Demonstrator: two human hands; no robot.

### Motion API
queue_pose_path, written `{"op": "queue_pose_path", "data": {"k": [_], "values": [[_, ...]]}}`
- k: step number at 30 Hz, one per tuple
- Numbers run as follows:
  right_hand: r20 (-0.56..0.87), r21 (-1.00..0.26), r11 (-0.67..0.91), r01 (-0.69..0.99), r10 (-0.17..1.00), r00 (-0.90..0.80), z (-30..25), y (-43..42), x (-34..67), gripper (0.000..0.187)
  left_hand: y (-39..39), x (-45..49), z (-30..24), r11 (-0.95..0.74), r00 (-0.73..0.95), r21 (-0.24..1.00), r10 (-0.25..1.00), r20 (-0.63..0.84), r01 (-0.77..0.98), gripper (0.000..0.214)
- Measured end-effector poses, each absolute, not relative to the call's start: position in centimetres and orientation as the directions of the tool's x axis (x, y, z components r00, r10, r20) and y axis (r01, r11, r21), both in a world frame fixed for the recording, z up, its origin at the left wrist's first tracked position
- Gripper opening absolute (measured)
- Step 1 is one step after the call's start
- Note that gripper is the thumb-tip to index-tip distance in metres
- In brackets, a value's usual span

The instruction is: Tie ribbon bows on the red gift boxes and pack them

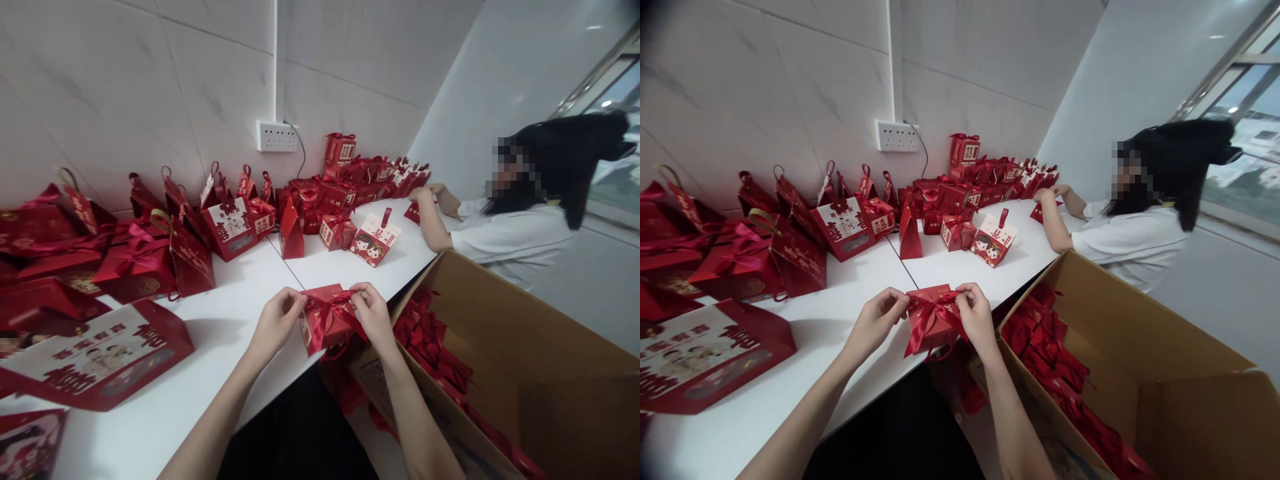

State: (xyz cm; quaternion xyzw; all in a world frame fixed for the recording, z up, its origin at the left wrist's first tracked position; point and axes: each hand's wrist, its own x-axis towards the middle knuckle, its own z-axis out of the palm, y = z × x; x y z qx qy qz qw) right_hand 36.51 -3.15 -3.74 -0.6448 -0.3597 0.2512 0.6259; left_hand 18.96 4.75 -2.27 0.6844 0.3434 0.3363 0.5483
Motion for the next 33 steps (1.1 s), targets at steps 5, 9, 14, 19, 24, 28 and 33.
{"op": "queue_pose_path", "data": {"k": [5, 9, 14, 19, 24, 28, 33], "values": [[0.162, -0.981, 0.059, 0.184, 0.77, 0.617, -3.7, -4.4, 35.9, 0.016, 3.9, 19.0, -2.5, -0.05, 0.51, 0.993, 0.86, -0.01, 0.104, 0.035], [0.25, -0.945, 0.074, 0.32, 0.794, 0.554, -3.3, -5.1, 35.8, 0.014, 4.2, 18.9, -2.2, 0.129, 0.517, 0.94, 0.807, -0.284, 0.316, 0.052], [0.24, -0.935, 0.035, 0.352, 0.796, 0.557, -2.6, -4.8, 35.8, 0.026, 5.1, 19.6, -0.9, 0.16, 0.557, 0.916, 0.752, -0.354, 0.367, 0.054], [0.175, -0.967, 0.016, 0.253, 0.766, 0.619, -2.6, -3.8, 35.6, 0.021, 5.2, 20.0, -0.3, 0.12, 0.589, 0.928, 0.742, -0.32, 0.353, 0.04], [0.179, -0.976, 0.057, 0.209, 0.758, 0.627, -2.9, -3.8, 35.5, 0.018, 5.3, 19.8, -0.4, 0.183, 0.583, 0.912, 0.719, -0.379, 0.367, 0.059], [0.133, -0.989, 0.066, 0.13, 0.775, 0.618, -3.1, -4.1, 35.6, 0.03, 5.5, 20.0, -0.3, 0.1, 0.587, 0.897, 0.724, -0.362, 0.43, 0.052], [0.084, -0.996, 0.056, 0.065, 0.786, 0.613, -3.0, -4.1, 35.9, 0.021, 5.2, 19.6, -0.6, 0.093, 0.605, 0.918, 0.726, -0.328, 0.386, 0.032]]}}
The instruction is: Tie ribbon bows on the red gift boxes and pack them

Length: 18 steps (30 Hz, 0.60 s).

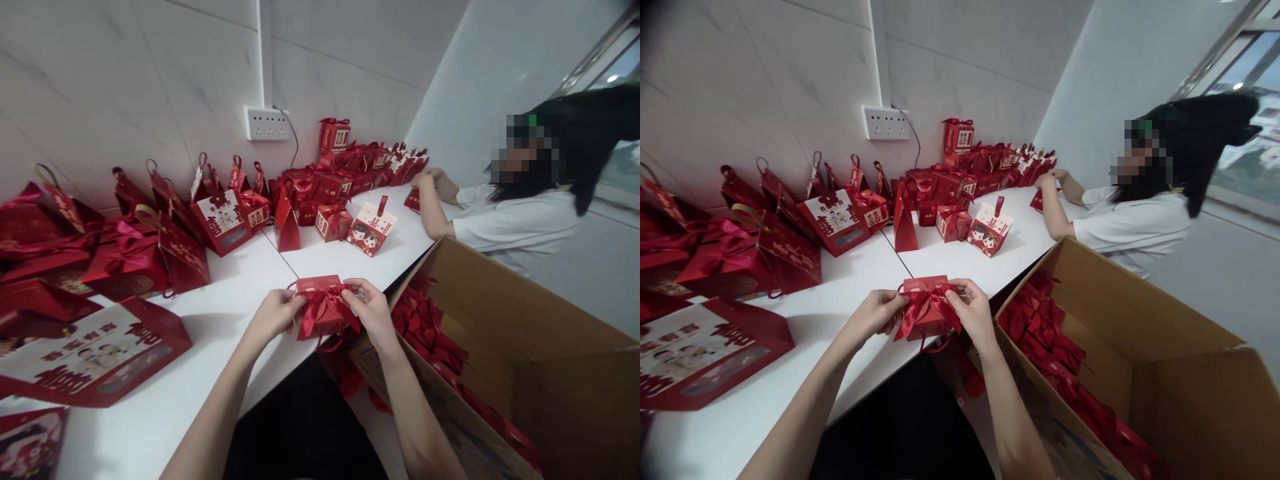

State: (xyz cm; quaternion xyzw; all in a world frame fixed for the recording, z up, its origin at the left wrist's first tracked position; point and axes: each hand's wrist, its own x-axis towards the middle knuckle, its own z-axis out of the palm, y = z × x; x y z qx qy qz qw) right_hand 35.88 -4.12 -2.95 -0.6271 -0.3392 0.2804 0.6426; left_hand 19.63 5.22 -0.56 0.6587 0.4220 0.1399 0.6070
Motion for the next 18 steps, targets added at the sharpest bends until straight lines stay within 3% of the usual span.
{"op": "queue_pose_path", "data": {"k": [5, 10, 18], "values": [[0.072, -0.997, 0.053, 0.049, 0.765, 0.64, -3.4, -3.6, 35.7, 0.021, 5.0, 19.4, -1.1, 0.08, 0.611, 0.93, 0.734, -0.298, 0.358, 0.041], [0.045, -0.998, 0.056, 0.006, 0.744, 0.667, -3.8, -3.4, 35.7, 0.022, 4.9, 19.7, -1.6, -0.095, 0.594, 0.95, 0.797, -0.107, 0.298, 0.044], [-0.092, -0.961, 0.101, -0.258, 0.764, 0.639, -3.9, -3.5, 35.5, 0.032, 4.4, 19.8, -3.0, -0.041, 0.561, 0.991, 0.827, -0.04, 0.131, 0.043]]}}
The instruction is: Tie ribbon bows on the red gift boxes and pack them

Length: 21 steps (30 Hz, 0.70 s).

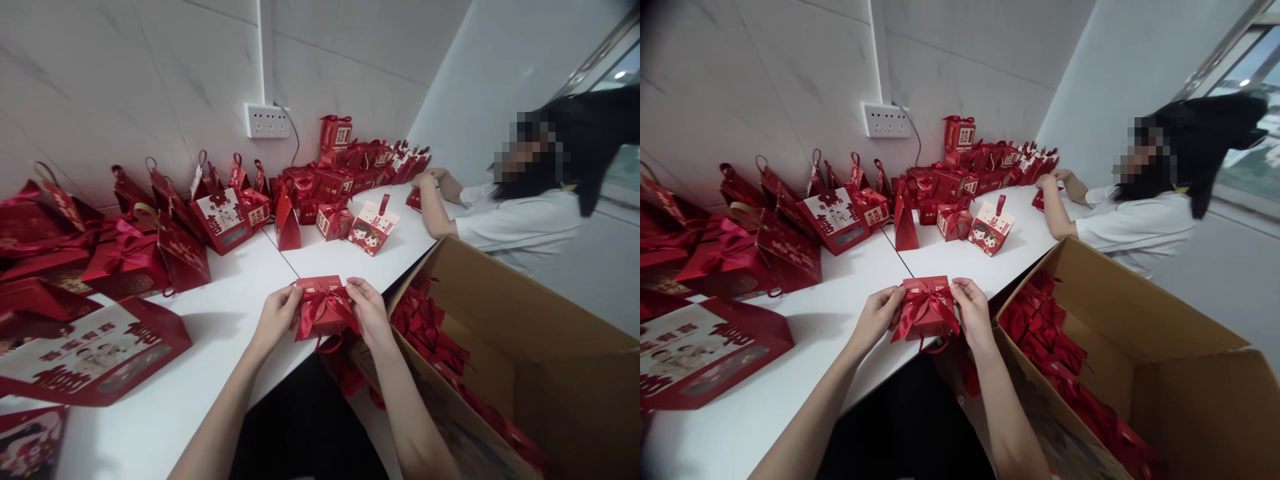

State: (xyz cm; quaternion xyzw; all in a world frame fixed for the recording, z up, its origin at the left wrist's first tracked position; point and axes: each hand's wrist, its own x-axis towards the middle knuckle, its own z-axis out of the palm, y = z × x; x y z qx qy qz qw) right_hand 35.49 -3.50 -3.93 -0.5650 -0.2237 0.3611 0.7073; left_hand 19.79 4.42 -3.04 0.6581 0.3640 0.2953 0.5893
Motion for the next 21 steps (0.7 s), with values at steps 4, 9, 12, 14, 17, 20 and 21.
{"op": "queue_pose_path", "data": {"k": [4, 9, 12, 14, 17, 20, 21], "values": [[-0.152, -0.92, 0.114, -0.375, 0.779, 0.608, -4.3, -3.3, 35.5, 0.034, 4.2, 19.8, -3.6, -0.07, 0.534, 0.991, 0.845, 0.0, 0.111, 0.042], [-0.181, -0.888, 0.125, -0.443, 0.79, 0.585, -4.6, -3.4, 35.6, 0.036, 4.0, 19.9, -4.0, -0.12, 0.491, 0.985, 0.87, 0.045, 0.124, 0.04], [-0.183, -0.888, 0.121, -0.444, 0.793, 0.582, -4.7, -3.4, 35.6, 0.038, 3.8, 20.1, -4.1, -0.148, 0.471, 0.98, 0.879, 0.068, 0.134, 0.04], [-0.183, -0.897, 0.108, -0.429, 0.792, 0.582, -4.9, -3.2, 35.8, 0.038, 3.7, 20.2, -4.2, -0.157, 0.461, 0.978, 0.884, 0.078, 0.135, 0.041], [-0.176, -0.922, 0.083, -0.379, 0.78, 0.601, -5.0, -3.0, 36.1, 0.037, 3.8, 20.3, -4.4, -0.159, 0.451, 0.978, 0.889, 0.083, 0.132, 0.041], [-0.14, -0.951, 0.084, -0.296, 0.738, 0.66, -4.6, -3.5, 36.2, 0.034, 4.1, 20.2, -4.5, -0.148, 0.464, 0.982, 0.883, 0.075, 0.122, 0.041], [-0.107, -0.966, 0.092, -0.241, 0.706, 0.7, -4.2, -4.0, 36.0, 0.034, 4.2, 20.1, -4.5, -0.141, 0.474, 0.983, 0.878, 0.069, 0.117, 0.041]]}}
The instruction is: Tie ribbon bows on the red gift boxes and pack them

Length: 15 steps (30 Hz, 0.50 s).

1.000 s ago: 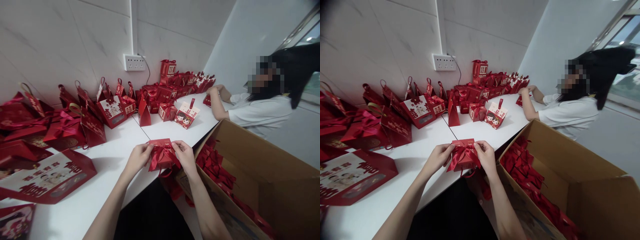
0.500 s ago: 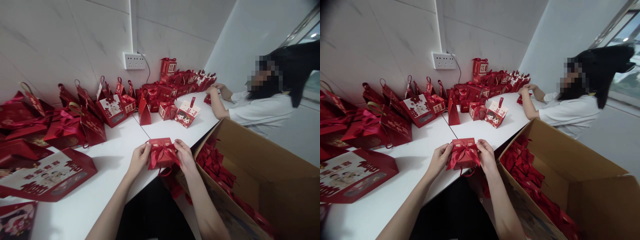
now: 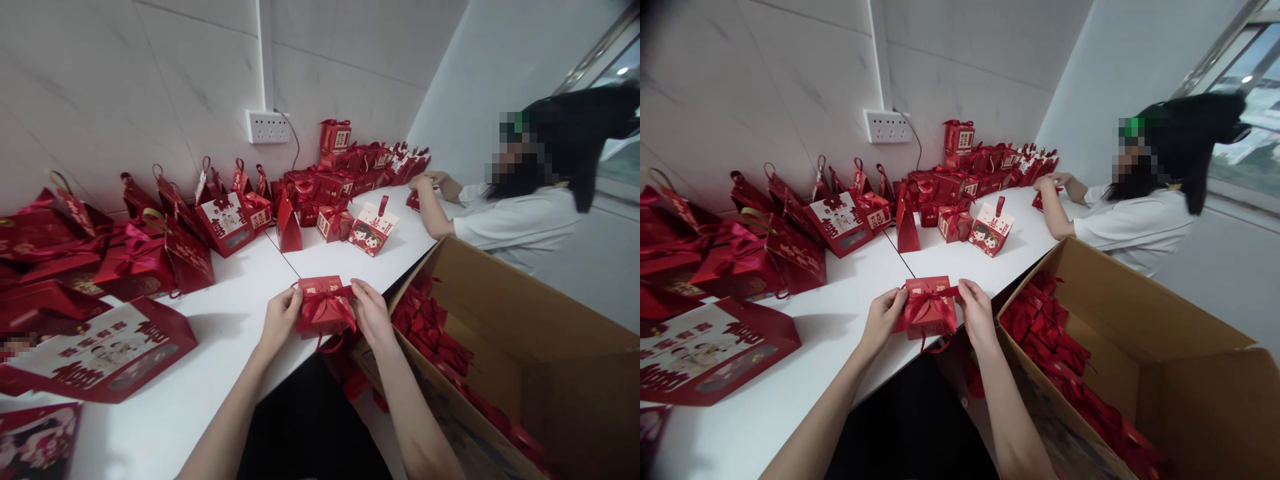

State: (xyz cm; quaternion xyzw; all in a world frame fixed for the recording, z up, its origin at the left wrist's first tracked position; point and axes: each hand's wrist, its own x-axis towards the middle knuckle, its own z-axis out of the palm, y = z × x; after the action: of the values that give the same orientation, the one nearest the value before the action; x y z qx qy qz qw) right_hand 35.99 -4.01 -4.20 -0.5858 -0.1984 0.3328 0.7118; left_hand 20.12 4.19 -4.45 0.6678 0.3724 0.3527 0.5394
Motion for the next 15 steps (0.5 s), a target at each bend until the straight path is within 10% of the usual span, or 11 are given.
{"op": "queue_pose_path", "data": {"k": [3, 6, 9, 15], "values": [[0.247, -0.967, 0.101, 0.236, 0.605, 0.757, -2.8, -5.9, 34.3, 0.033, 4.4, 20.0, -4.4, -0.118, 0.504, 0.988, 0.862, 0.051, 0.1, 0.042], [0.632, -0.606, 0.164, 0.778, 0.693, 0.346, -1.9, -7.1, 31.4, 0.039, 4.5, 19.9, -4.3, -0.106, 0.519, 0.991, 0.853, 0.05, 0.08, 0.042], [0.634, -0.356, 0.226, 0.907, 0.772, 0.056, -2.3, -6.7, 29.1, 0.048, 4.6, 19.9, -4.2, -0.115, 0.524, 0.991, 0.85, 0.064, 0.067, 0.042], [0.703, -0.324, 0.227, 0.918, 0.707, 0.073, -4.2, -5.7, 29.2, 0.028, 5.3, 19.9, -4.2, -0.122, 0.538, 0.988, 0.841, 0.051, 0.098, 0.042]]}}
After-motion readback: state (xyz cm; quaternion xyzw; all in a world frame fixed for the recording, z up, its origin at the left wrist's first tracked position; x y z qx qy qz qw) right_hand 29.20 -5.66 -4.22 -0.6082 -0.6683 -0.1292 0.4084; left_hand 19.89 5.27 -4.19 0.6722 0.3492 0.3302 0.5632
